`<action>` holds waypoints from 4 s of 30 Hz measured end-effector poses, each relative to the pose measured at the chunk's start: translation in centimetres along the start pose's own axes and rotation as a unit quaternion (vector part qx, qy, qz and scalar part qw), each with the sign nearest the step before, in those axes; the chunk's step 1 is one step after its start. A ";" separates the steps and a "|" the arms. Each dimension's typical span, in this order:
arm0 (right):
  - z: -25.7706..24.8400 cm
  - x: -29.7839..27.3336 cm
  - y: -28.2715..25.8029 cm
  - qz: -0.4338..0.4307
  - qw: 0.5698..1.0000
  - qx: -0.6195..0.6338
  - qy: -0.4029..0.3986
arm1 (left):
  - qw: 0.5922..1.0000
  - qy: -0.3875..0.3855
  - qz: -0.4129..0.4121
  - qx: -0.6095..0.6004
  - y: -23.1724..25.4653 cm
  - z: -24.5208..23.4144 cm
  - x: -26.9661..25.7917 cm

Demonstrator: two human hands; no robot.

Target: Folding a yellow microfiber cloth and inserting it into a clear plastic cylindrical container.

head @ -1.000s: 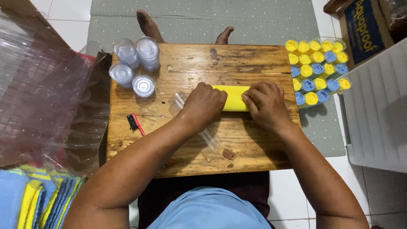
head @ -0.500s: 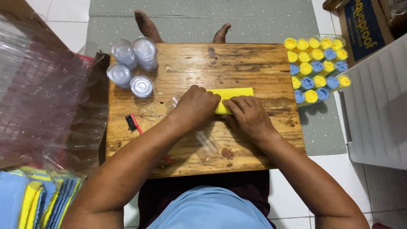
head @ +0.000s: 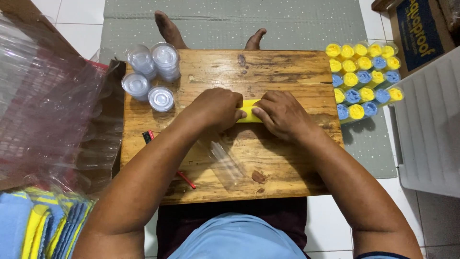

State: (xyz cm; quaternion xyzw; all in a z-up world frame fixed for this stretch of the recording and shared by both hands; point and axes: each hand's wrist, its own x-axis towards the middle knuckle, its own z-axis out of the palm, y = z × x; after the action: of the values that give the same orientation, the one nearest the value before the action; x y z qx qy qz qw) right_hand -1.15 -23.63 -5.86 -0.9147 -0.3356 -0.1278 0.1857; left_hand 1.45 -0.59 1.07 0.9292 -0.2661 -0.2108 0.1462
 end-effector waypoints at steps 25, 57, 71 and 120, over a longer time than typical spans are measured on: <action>-0.9 1.1 0.4 0.146 0.968 0.039 -0.199 | 0.990 -0.114 -0.058 0.061 -0.6 -1.3 1.8; -0.8 0.8 1.7 0.173 0.984 -0.031 0.016 | 0.969 0.072 -0.231 -0.043 3.3 4.0 -10.9; -0.2 0.0 2.0 0.162 0.983 0.022 0.080 | 0.953 0.052 -0.196 -0.224 4.4 2.8 -9.0; -2.8 10.4 -10.5 0.047 0.884 0.358 0.297 | 0.309 0.434 0.272 -0.801 -0.9 -4.9 -2.7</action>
State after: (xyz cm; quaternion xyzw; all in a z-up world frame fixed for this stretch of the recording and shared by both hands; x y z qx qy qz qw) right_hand -0.70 -11.48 3.06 -0.7202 -0.2440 -0.2553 0.5972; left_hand 2.08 2.40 5.82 0.1888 -0.1030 0.1647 0.9626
